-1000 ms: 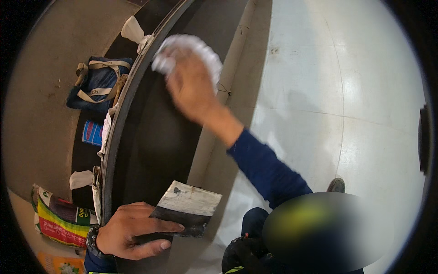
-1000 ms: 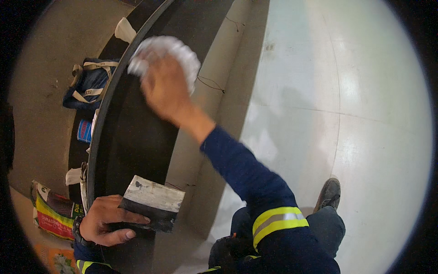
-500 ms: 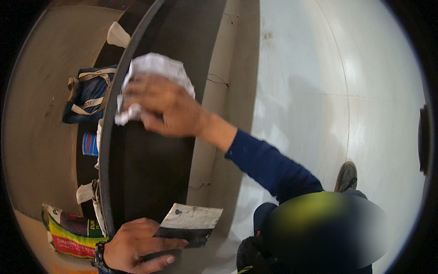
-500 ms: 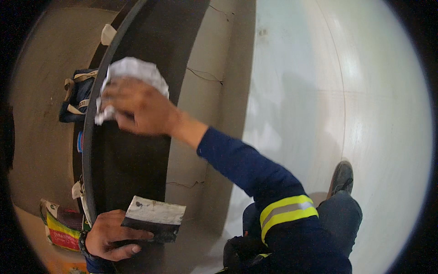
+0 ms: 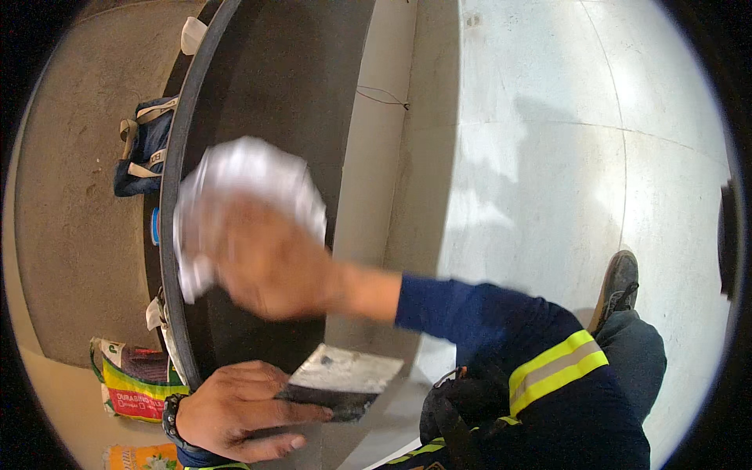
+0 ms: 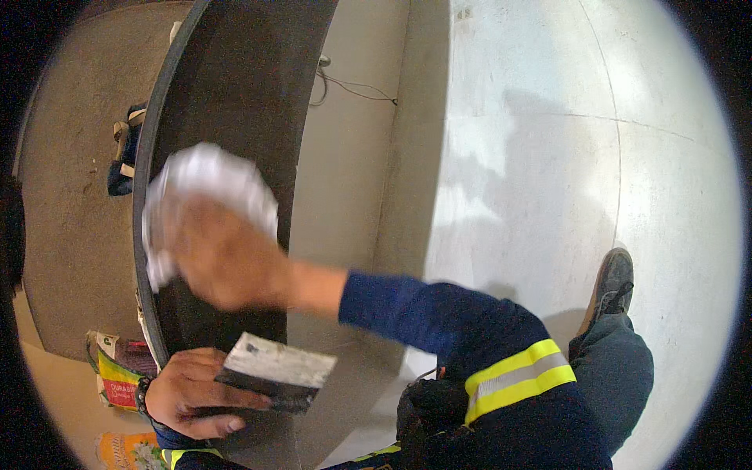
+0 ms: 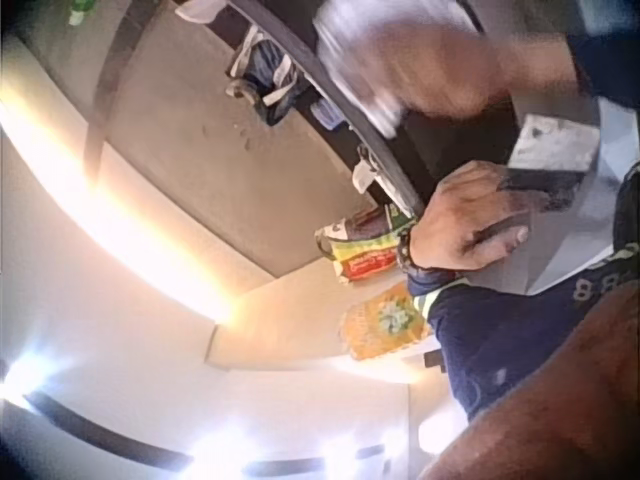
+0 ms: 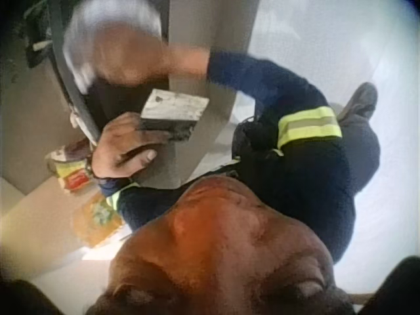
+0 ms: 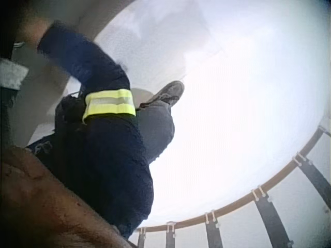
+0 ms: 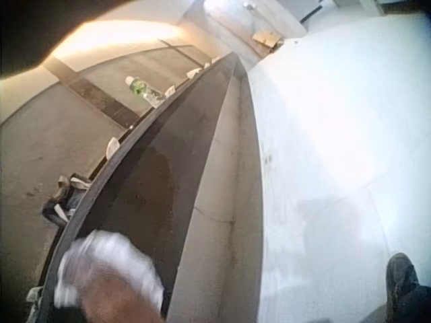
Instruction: The person cleans a curved countertop using a white cloth and a small scraper. They repeatedly wipe the surface, scrape off residue, and occasionally wipe the scraper itself. The person also briefly handles a plastic bottle and a white plate on the counter.
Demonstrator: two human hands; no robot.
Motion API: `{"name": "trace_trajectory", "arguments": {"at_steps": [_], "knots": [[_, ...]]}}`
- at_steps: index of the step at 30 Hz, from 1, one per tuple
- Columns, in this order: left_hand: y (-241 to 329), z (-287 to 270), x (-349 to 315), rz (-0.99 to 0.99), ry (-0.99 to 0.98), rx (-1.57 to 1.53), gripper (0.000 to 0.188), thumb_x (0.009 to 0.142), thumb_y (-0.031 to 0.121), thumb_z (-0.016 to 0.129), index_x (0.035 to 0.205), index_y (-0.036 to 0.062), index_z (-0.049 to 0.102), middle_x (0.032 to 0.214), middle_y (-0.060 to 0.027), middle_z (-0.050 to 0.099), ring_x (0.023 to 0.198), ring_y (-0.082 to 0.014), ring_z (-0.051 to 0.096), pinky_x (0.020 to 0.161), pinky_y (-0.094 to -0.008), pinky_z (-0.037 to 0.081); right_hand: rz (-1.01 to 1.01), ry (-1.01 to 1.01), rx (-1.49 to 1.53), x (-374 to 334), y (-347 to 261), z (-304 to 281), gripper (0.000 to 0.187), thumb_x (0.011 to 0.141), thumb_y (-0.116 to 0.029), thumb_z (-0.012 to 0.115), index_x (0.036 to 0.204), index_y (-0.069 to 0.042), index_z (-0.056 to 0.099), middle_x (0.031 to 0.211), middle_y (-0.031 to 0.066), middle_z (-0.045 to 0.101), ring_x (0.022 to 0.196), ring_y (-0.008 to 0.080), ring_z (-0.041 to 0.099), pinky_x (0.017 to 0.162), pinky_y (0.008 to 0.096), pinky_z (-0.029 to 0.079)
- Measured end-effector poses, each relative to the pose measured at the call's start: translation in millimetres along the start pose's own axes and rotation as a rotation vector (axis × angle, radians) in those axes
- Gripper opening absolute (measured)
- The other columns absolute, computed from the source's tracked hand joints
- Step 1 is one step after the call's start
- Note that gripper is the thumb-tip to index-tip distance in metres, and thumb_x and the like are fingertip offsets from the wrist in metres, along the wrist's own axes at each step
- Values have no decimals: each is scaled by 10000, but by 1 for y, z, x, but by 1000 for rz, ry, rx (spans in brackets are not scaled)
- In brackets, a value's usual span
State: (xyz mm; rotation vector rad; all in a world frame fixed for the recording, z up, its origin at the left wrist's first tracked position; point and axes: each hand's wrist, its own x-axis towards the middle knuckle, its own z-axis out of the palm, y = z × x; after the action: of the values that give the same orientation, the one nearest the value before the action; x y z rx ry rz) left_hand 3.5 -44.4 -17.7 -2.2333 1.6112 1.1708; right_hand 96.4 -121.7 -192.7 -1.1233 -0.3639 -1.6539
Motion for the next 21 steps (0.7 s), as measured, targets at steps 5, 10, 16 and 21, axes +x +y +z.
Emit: {"name": "trace_trajectory", "arguments": {"at_steps": [5,10,16,21], "knots": [[3,-7,7,-3,-248,-72,326,893,229,751,1167,54,760,973,-163,731,881,-324,696,785,-399,538,-289,-339,599,-44,-28,11,380,945,-222,565,1289,-89,655,1426,82,585,1399,331,482,1198,485,363],[-1,7,-2,50,-120,-99,337,908,263,752,1187,75,753,831,-105,669,823,-295,680,801,-415,544,-339,-211,204,28,60,-28,394,866,-176,660,1259,-161,690,1349,65,631,1296,284,561,1170,473,387],[0,-4,14,120,-151,-31,334,912,264,745,1189,78,758,818,-90,666,808,-292,668,795,-397,537,46,89,-454,84,189,-101,469,1007,-243,582,1394,12,510,1445,218,541,1329,381,519,1158,459,350],[7,2,-10,42,-129,-113,330,906,236,749,1195,75,755,913,-116,690,834,-298,669,791,-394,537,252,-107,-171,-22,4,1,453,967,-198,507,1343,52,548,1434,315,484,1367,467,437,1196,553,288]]}}
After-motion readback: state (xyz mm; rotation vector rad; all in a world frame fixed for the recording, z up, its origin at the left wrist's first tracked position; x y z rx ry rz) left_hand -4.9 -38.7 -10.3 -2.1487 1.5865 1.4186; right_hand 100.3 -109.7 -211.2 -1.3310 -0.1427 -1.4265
